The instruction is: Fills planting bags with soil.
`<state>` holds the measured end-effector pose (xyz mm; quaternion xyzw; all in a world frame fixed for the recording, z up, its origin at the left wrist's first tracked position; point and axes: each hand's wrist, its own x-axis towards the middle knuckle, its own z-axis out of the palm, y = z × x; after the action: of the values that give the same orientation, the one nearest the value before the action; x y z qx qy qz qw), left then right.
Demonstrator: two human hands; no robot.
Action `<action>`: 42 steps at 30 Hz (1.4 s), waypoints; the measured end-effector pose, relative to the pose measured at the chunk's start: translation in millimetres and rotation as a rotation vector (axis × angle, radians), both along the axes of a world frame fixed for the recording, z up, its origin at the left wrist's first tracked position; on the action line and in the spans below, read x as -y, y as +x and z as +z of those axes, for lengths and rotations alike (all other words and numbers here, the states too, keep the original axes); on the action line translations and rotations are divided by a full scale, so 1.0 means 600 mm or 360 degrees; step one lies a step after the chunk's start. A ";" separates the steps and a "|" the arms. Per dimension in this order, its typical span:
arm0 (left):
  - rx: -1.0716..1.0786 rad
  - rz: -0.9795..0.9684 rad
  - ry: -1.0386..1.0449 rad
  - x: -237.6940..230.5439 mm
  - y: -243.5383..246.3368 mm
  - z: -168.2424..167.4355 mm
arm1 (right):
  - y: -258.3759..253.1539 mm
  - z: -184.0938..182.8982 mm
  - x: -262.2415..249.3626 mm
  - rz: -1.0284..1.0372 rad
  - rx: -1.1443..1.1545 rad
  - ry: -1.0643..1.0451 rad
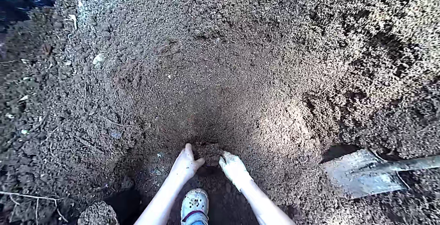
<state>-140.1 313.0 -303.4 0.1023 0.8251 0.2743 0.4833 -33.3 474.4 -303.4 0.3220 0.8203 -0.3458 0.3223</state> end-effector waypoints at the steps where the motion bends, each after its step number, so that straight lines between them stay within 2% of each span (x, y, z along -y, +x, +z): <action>1: 0.0027 -0.0128 -0.0087 0.001 -0.002 0.003 | -0.003 0.005 -0.001 0.0128 0.0042 0.0101; 4: 0.0005 -0.0410 -0.0130 0.005 0.002 0.010 | -0.006 0.022 0.004 0.0258 0.0117 0.0237; 7: -0.0092 -0.0399 -0.0133 0.020 0.004 0.055 | -0.001 0.064 0.019 0.0279 0.0070 0.0248; 10: -0.0202 -0.0261 0.0055 0.050 0.017 0.101 | 0.030 0.104 0.042 0.0198 -0.0229 0.0329; 12: -0.0206 -0.0159 0.0167 0.067 0.031 0.086 | 0.046 0.091 0.059 0.0121 -0.0383 0.0357; 15: -0.0084 -0.0235 -0.0117 0.070 0.045 0.040 | 0.044 0.036 0.065 0.0182 -0.0064 0.0224; 18: -0.0102 -0.0142 -0.0174 0.067 0.047 0.024 | 0.033 0.018 0.058 0.0170 -0.0087 0.0163; 20: -0.0050 -0.0134 -0.0217 0.071 0.071 0.008 | 0.058 0.003 0.050 -0.0049 -0.0083 -0.0077; 23: -0.0056 -0.0159 -0.0243 0.066 0.065 0.011 | 0.052 -0.016 0.029 -0.0711 -0.0135 -0.0632; 24: -0.0061 -0.0156 -0.0231 0.063 0.064 0.014 | 0.049 -0.015 0.022 -0.0821 -0.0108 -0.0785; 26: -0.0056 -0.0153 -0.0199 0.061 0.068 0.015 | 0.040 -0.018 0.022 -0.0738 0.0034 -0.0830; 31: -0.0151 -0.0191 -0.0231 0.054 0.084 0.014 | 0.009 -0.050 0.057 -0.0363 0.0272 -0.0462; 33: -0.0153 -0.0139 -0.0184 0.061 0.088 0.007 | 0.007 -0.056 0.053 -0.0335 0.0277 -0.0416; 37: 0.0098 0.0204 0.0067 0.073 0.068 -0.022 | 0.002 -0.025 0.012 -0.0459 0.0171 -0.0794; 39: 0.0273 0.0269 0.0081 0.070 0.064 -0.037 | 0.002 -0.014 -0.002 -0.0528 0.0183 -0.0989; 42: 0.0359 0.0345 0.0138 0.051 0.058 -0.045 | -0.016 -0.014 -0.004 -0.0595 0.0206 -0.0885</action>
<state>-105.4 282.3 -330.5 0.0021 0.7592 0.3698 0.5356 -43.1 476.5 -312.0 0.3879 0.5992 -0.5882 0.3802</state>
